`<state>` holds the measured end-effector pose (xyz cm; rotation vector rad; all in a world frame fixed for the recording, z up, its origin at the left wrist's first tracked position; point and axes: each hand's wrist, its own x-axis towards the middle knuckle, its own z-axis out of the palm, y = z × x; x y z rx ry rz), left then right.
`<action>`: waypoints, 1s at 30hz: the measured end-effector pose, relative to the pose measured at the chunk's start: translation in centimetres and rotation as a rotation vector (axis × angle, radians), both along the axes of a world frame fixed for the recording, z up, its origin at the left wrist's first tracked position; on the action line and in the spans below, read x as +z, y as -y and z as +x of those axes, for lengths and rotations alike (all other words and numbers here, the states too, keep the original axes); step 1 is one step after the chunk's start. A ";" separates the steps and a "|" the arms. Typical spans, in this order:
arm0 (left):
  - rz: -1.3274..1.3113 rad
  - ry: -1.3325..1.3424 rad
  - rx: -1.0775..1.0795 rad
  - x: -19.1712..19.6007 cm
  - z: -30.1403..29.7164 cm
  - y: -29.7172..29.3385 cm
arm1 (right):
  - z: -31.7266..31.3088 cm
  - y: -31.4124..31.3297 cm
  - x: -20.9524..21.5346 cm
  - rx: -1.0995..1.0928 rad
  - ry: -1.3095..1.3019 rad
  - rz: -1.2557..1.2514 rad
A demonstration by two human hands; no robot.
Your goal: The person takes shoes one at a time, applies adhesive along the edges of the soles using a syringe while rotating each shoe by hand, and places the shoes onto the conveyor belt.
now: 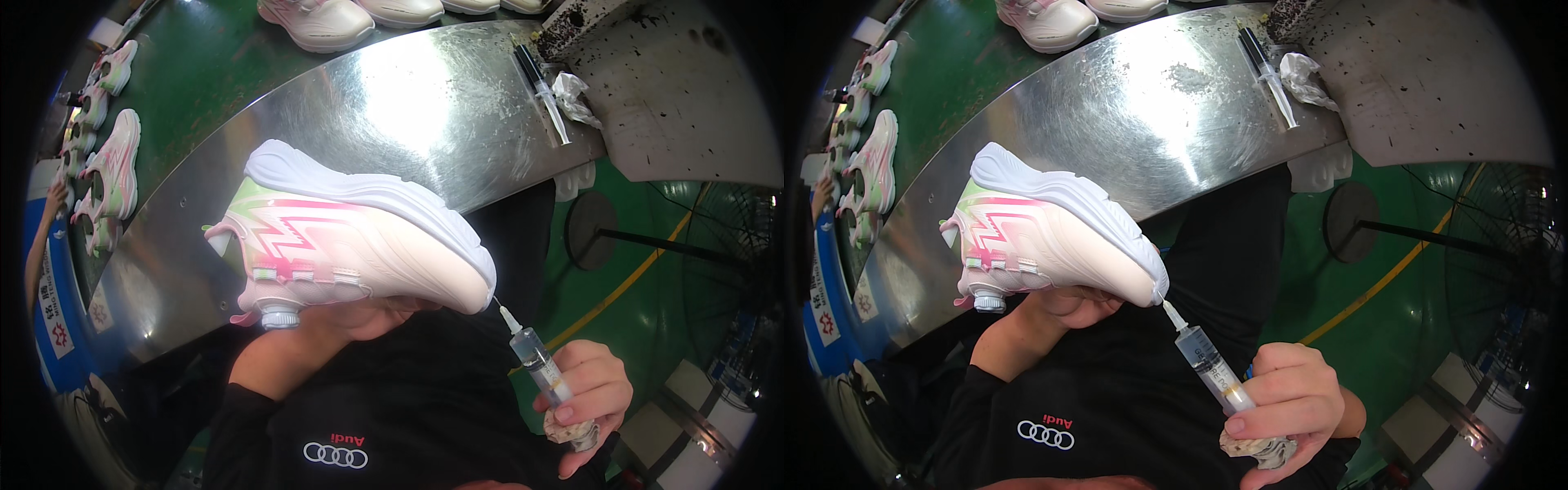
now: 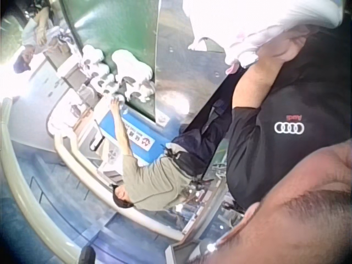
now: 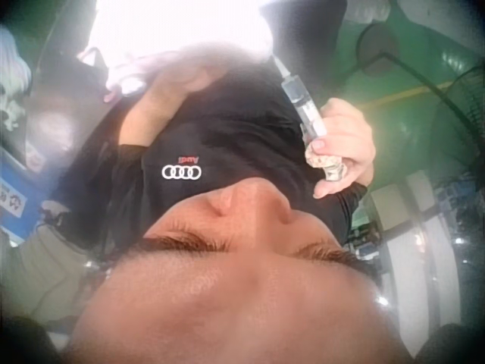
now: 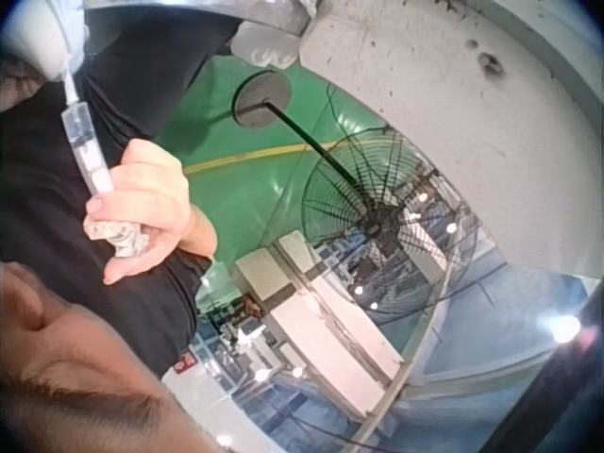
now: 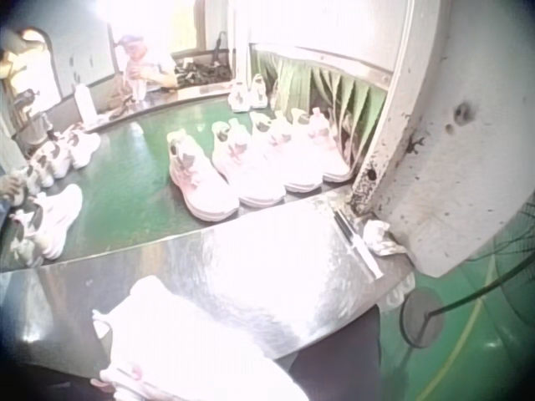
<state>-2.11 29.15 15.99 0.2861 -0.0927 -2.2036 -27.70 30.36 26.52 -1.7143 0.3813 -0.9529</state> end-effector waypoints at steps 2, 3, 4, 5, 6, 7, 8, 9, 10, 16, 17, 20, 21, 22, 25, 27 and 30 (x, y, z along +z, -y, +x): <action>0.019 0.000 0.005 0.1 -0.1 0.0 | 0.1 0.1 0.0 0.005 -0.011 -0.005; 0.106 0.007 0.029 0.1 -0.1 -0.1 | 0.1 0.1 -0.1 -0.004 -0.016 -0.009; 0.150 0.011 0.039 0.0 -0.1 -0.2 | 0.1 0.1 -0.1 -0.013 -0.021 -0.013; 0.193 0.014 0.053 -0.1 0.0 -0.3 | 0.2 0.1 -0.1 -0.012 -0.021 -0.013; 0.132 0.007 0.055 -0.4 0.1 -0.4 | 0.3 0.2 0.1 -0.005 -0.025 -0.009; 0.102 0.004 0.056 -0.6 0.2 -0.5 | 0.4 0.2 0.1 0.001 -0.029 -0.004; 0.073 0.001 0.056 -0.7 0.2 -0.5 | 0.3 0.2 0.1 0.001 -0.028 -0.003; 0.040 0.014 0.036 -0.7 0.2 -0.5 | 0.2 0.1 0.2 -0.003 -0.042 -0.005; 0.024 0.021 0.027 -0.6 0.1 -0.5 | 0.1 0.0 0.2 -0.007 -0.057 -0.007; 0.063 -0.032 0.033 0.9 -0.3 0.0 | 0.0 -0.2 0.2 -0.013 -0.078 -0.019; 0.059 -0.053 0.014 0.9 -0.4 0.1 | 0.0 -0.2 0.3 -0.013 -0.077 -0.021; -0.011 -0.053 0.005 0.0 -0.5 -0.1 | -0.1 -0.3 0.2 -0.016 -0.083 -0.028; -0.063 -0.070 0.011 -0.3 -0.4 -0.1 | 0.0 -0.3 0.2 -0.016 -0.087 -0.032; -0.114 -0.090 0.019 -0.7 -0.4 -0.1 | 0.0 -0.3 0.1 -0.017 -0.092 -0.036; -0.124 -0.090 0.001 -0.4 -0.4 -0.1 | -0.4 -0.1 0.3 -0.004 -0.032 -0.074; -0.108 -0.097 -0.009 -0.4 0.0 -0.3 | -0.6 0.1 0.7 -0.077 0.018 -0.126; -0.093 -0.112 -0.034 -0.3 0.3 -0.5 | -1.8 -0.2 0.7 -0.255 0.033 -0.179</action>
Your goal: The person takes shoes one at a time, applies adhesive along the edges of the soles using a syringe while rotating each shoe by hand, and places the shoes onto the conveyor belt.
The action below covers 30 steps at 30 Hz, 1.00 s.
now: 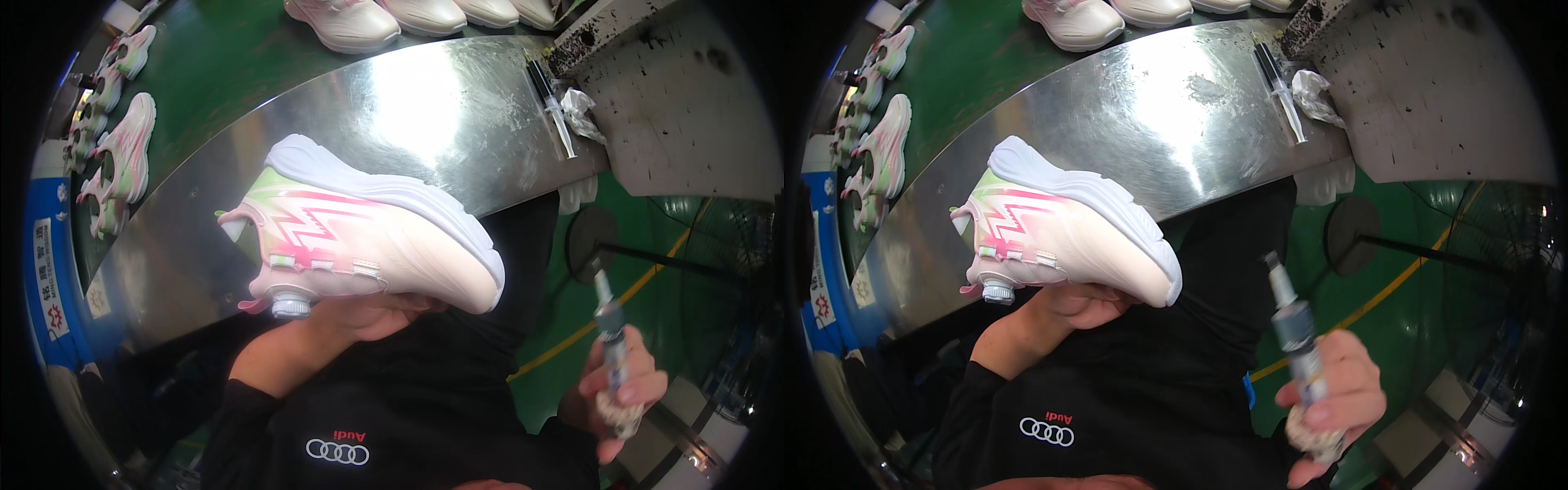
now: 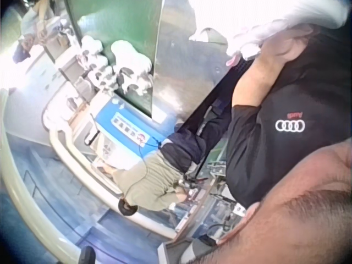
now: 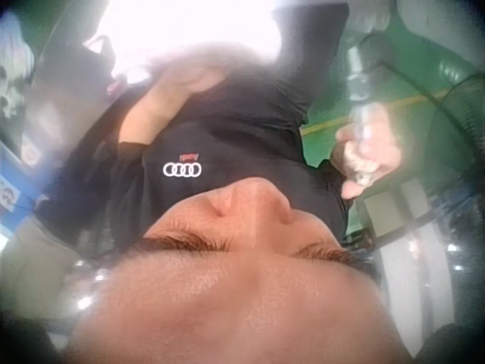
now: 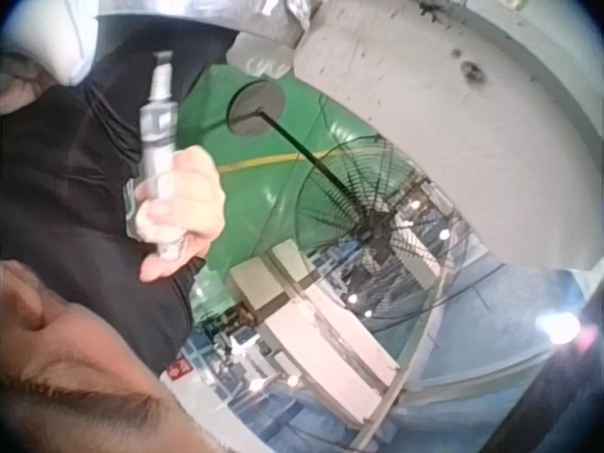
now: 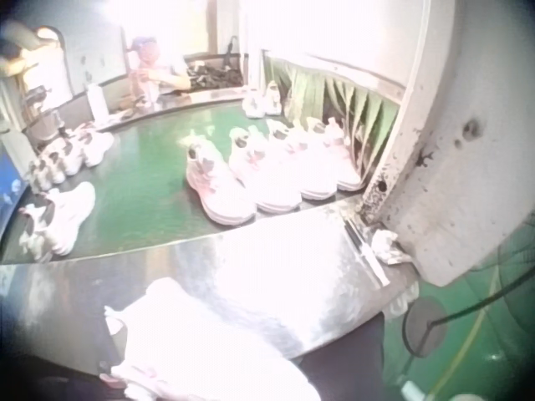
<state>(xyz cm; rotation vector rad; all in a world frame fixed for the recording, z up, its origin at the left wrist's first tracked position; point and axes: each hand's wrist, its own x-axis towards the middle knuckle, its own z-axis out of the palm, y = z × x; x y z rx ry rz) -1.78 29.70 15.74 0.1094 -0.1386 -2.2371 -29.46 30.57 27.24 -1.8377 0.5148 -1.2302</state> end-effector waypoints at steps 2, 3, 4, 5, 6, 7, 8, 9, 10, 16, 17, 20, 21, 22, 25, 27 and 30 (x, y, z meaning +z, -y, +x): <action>0.021 0.012 0.010 -0.1 0.7 -0.8 | -0.1 0.6 -1.4 -0.132 -0.009 0.034; 0.028 0.022 0.006 -0.2 1.1 -1.2 | 0.2 0.9 -2.2 -0.196 -0.001 0.063; 0.035 0.022 0.007 -0.1 1.4 -1.6 | 0.7 1.3 -3.0 -0.250 0.037 0.113; 0.044 0.031 -0.001 0.0 1.9 -2.1 | 1.1 1.5 -3.4 -0.340 0.043 0.162; 0.065 0.044 -0.007 0.1 2.1 -2.7 | 1.0 2.0 -4.0 -0.371 0.020 0.186; 0.112 0.101 -0.002 0.7 3.0 -3.7 | 1.6 2.4 -4.4 -0.415 0.001 0.247; 0.165 0.155 0.007 1.4 3.7 -4.8 | 2.3 2.8 -4.7 -0.454 -0.022 0.312; 0.216 0.164 0.002 1.9 4.7 -5.5 | 1.7 3.6 -5.5 -0.393 -0.060 0.318; 0.253 0.258 0.004 2.9 6.1 -6.6 | 2.0 4.2 -6.2 -0.357 -0.047 0.330; 0.249 0.396 0.259 4.3 11.5 -9.4 | 6.2 9.5 -8.2 -0.203 -0.190 0.281; 0.290 0.362 0.283 4.4 11.3 -9.9 | 7.1 9.9 -8.1 -0.211 -0.267 0.223; 0.299 0.189 0.303 4.2 10.4 -9.9 | 8.5 10.1 -7.9 -0.180 -0.350 0.144; 0.310 0.182 0.308 4.4 9.9 -9.5 | 8.8 9.9 -8.1 -0.205 -0.316 0.134; 0.321 0.174 0.313 4.6 9.4 -9.0 | 9.0 9.8 -8.4 -0.229 -0.283 0.124; 0.220 0.078 0.253 4.8 8.9 -8.0 | 9.1 9.1 -8.8 -0.205 -0.264 0.209; 0.232 0.063 0.260 4.9 8.7 -7.8 | 8.9 9.0 -9.1 -0.206 -0.248 0.250; 0.216 0.001 0.260 4.6 8.3 -8.1 | 8.9 8.6 -9.0 -0.180 -0.235 0.237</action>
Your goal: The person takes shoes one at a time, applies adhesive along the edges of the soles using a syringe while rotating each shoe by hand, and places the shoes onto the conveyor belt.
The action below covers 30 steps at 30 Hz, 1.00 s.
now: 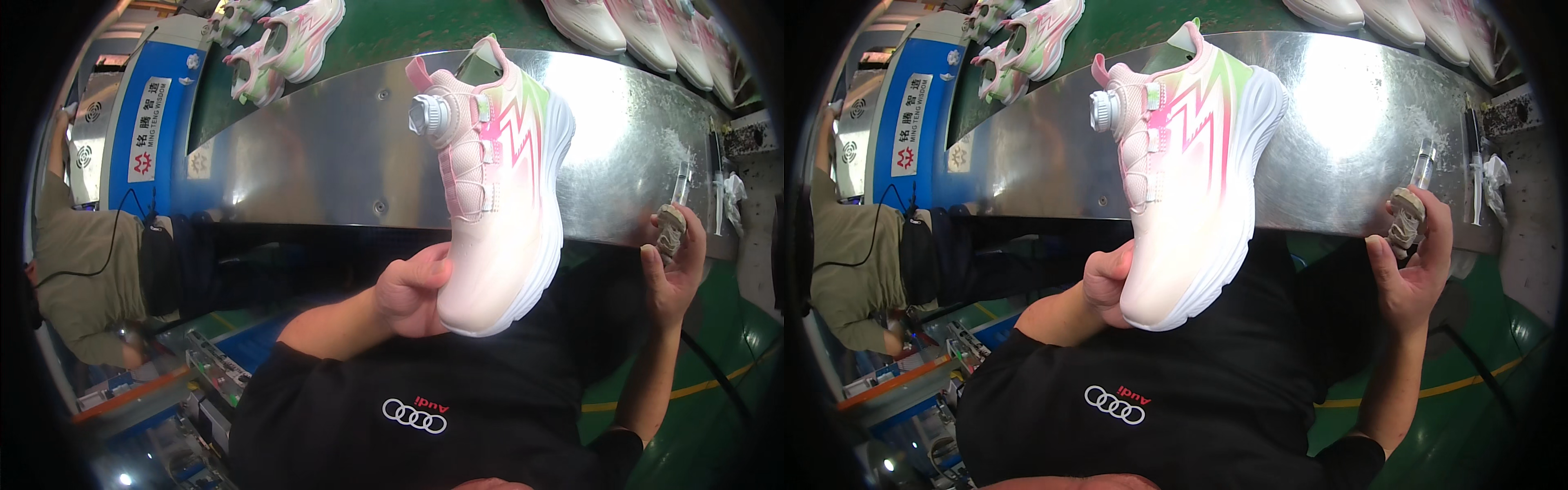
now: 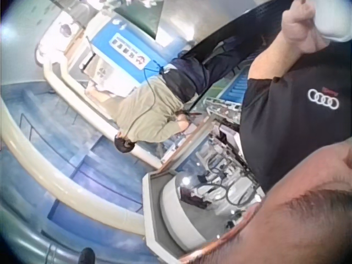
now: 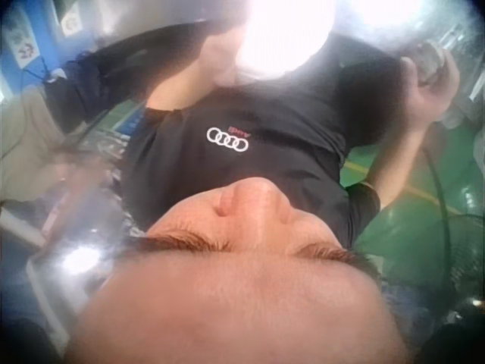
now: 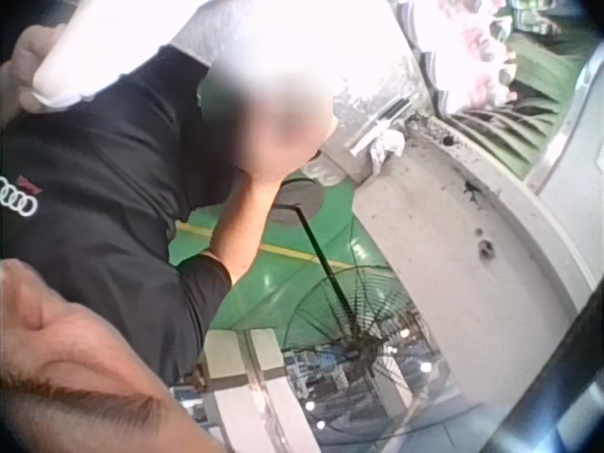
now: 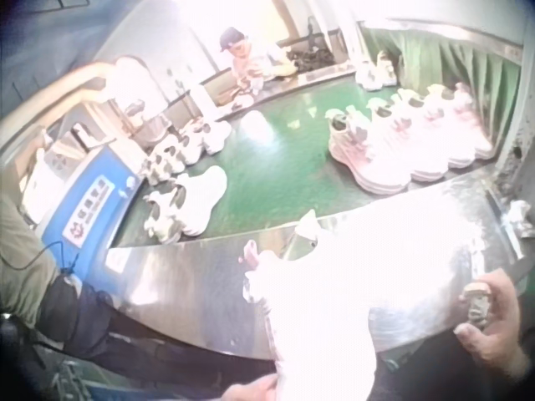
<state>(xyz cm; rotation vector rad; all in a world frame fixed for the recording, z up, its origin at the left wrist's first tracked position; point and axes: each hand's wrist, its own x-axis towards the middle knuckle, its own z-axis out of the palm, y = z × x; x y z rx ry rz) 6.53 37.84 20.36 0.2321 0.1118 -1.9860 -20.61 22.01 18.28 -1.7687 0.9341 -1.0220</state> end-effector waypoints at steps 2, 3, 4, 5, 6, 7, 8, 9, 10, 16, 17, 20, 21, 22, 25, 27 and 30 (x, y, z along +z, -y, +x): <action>-0.003 0.025 -0.003 0.1 -0.3 0.1 | 0.1 -0.5 0.2 0.012 0.018 0.001; -0.011 0.016 -0.005 0.0 -0.4 0.2 | 0.2 -0.7 0.3 0.020 0.041 0.006; -0.029 0.021 -0.013 0.0 -0.5 0.3 | 0.1 -0.8 0.4 0.019 0.031 -0.002; -0.043 0.032 -0.019 0.0 -0.5 0.3 | 0.1 -1.1 0.4 0.032 0.045 -0.004; -0.047 0.029 -0.018 0.0 -0.5 0.2 | 0.2 -1.3 0.5 0.046 0.059 -0.006; -0.035 0.033 -0.016 0.0 -0.5 0.1 | 0.4 -1.6 0.7 0.041 0.069 0.005; -0.026 0.033 -0.016 0.0 -0.6 0.1 | 0.3 -1.8 0.8 0.040 0.063 -0.002; -0.034 0.028 -0.018 -0.1 -0.6 -0.1 | 0.3 -1.9 0.9 0.042 0.047 -0.018; -0.004 0.101 -0.016 -0.2 -0.5 -0.3 | 0.3 -2.1 1.0 0.045 0.033 -0.034; 0.035 0.159 0.010 -0.1 0.0 -0.6 | -0.1 -1.8 0.6 0.021 -0.021 -0.149; 0.041 0.242 0.015 -0.1 0.4 -0.7 | -0.3 -1.6 0.5 0.015 -0.051 -0.169; -0.005 0.441 0.017 -0.4 1.2 -0.8 | -0.4 -0.5 0.7 -0.024 -0.098 -0.223; 0.003 0.493 0.042 -0.1 1.4 -0.9 | -0.2 -0.1 0.7 -0.029 -0.124 -0.242; -0.008 0.504 0.017 -0.1 1.7 -0.6 | 0.0 0.3 0.6 -0.058 -0.116 -0.245; -0.013 0.668 0.141 0.0 3.3 0.9 | 0.8 1.9 0.5 -0.069 -0.147 -0.274; -0.086 0.743 0.213 0.2 4.6 4.7 | 1.6 3.0 0.3 -0.078 -0.189 -0.320; -0.242 0.360 0.186 -1.4 9.4 13.2 | 2.6 3.9 0.8 -0.071 -0.200 -0.371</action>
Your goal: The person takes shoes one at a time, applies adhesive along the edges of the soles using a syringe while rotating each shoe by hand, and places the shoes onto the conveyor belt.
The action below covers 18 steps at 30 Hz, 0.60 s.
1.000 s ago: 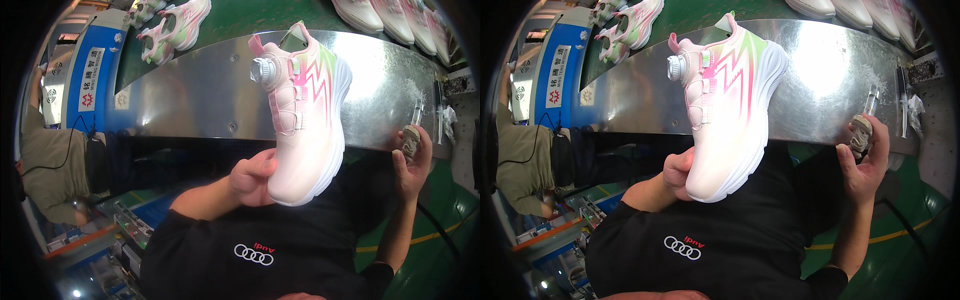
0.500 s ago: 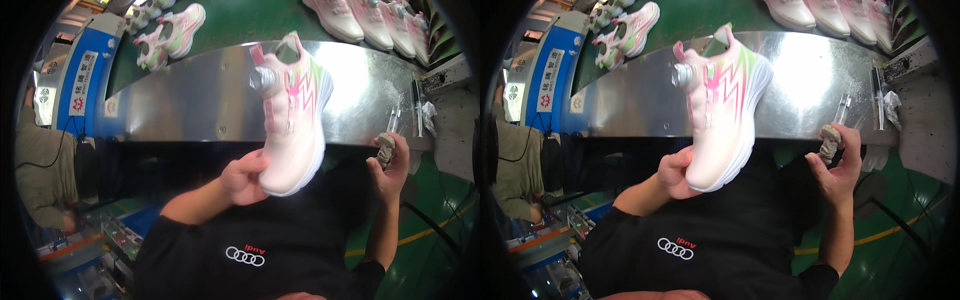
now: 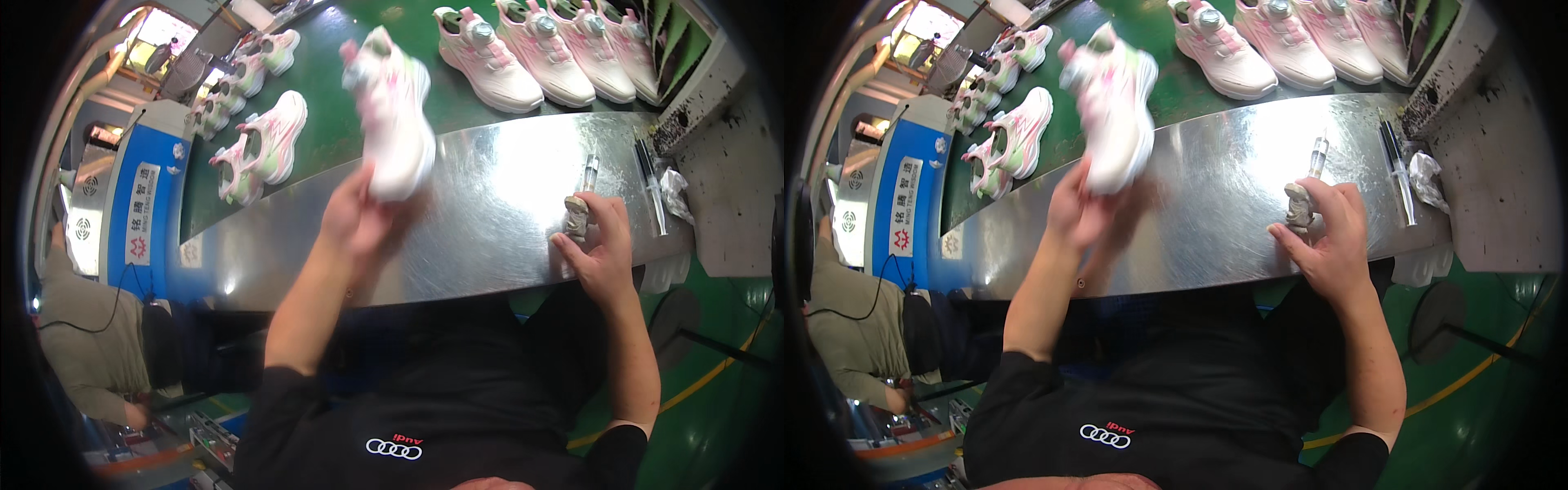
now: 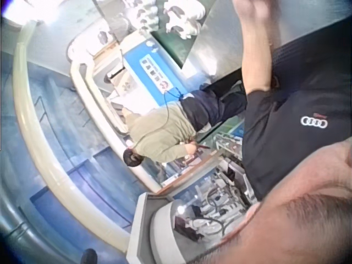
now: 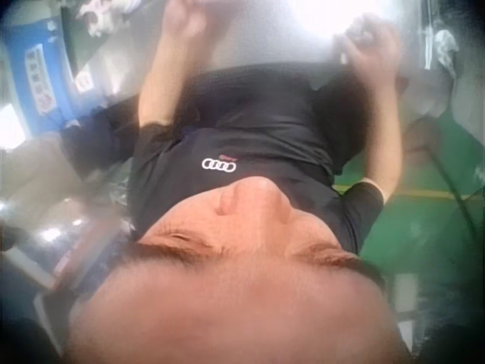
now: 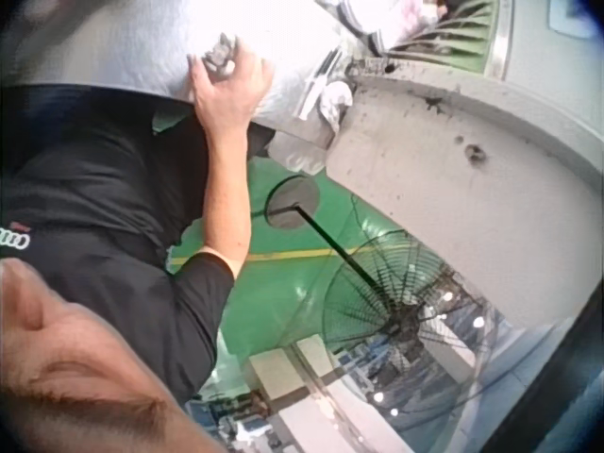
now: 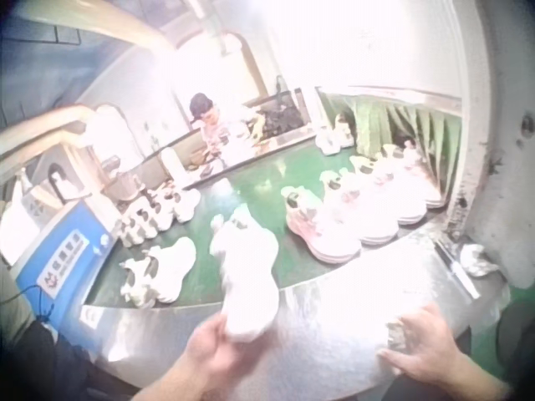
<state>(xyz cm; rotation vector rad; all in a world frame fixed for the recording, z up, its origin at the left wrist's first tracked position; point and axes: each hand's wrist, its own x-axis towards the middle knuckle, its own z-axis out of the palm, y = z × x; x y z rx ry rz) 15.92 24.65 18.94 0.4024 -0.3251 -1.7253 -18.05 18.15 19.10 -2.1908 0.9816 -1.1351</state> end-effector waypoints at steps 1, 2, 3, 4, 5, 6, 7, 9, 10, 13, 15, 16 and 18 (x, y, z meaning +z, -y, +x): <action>0.203 0.289 0.234 0.9 -1.7 3.8 | -0.3 0.3 -0.2 -0.038 -0.007 -0.001; 0.227 0.290 0.148 0.8 -1.4 5.4 | -0.1 0.6 -0.6 -0.039 -0.005 -0.004; 0.213 0.306 0.084 0.2 -1.3 5.6 | 0.1 0.7 -1.0 -0.051 -0.017 0.003; 0.200 0.324 0.019 -0.3 -1.4 5.5 | 0.1 0.8 -1.3 -0.064 -0.028 0.011; 0.221 0.342 0.006 -0.2 -1.7 4.9 | -0.2 0.9 -1.4 -0.070 0.008 0.011; 0.232 0.349 -0.015 -0.5 -0.9 4.0 | -0.1 0.8 -1.4 -0.088 0.012 0.025; 0.174 0.373 0.040 -0.8 0.8 3.2 | -0.1 0.7 -1.2 -0.091 0.008 0.034; 0.167 0.480 0.240 -0.5 4.5 1.1 | 0.2 0.9 -1.0 -0.099 0.008 0.051; 0.219 0.562 0.379 -0.2 6.5 0.2 | 0.1 1.0 -1.1 -0.069 -0.010 0.033; 0.321 0.819 0.780 -0.1 14.5 -3.4 | 0.0 1.2 -0.9 -0.024 -0.026 -0.006; 0.351 0.868 0.854 -0.4 17.9 -4.7 | -0.1 1.4 -0.8 -0.024 -0.038 -0.027; 0.364 0.960 0.918 -0.3 18.9 -5.1 | -0.3 1.2 -0.4 -0.020 -0.042 -0.030; 0.384 1.057 0.978 -0.6 20.3 -4.7 | -0.1 1.3 -0.5 -0.017 -0.044 -0.021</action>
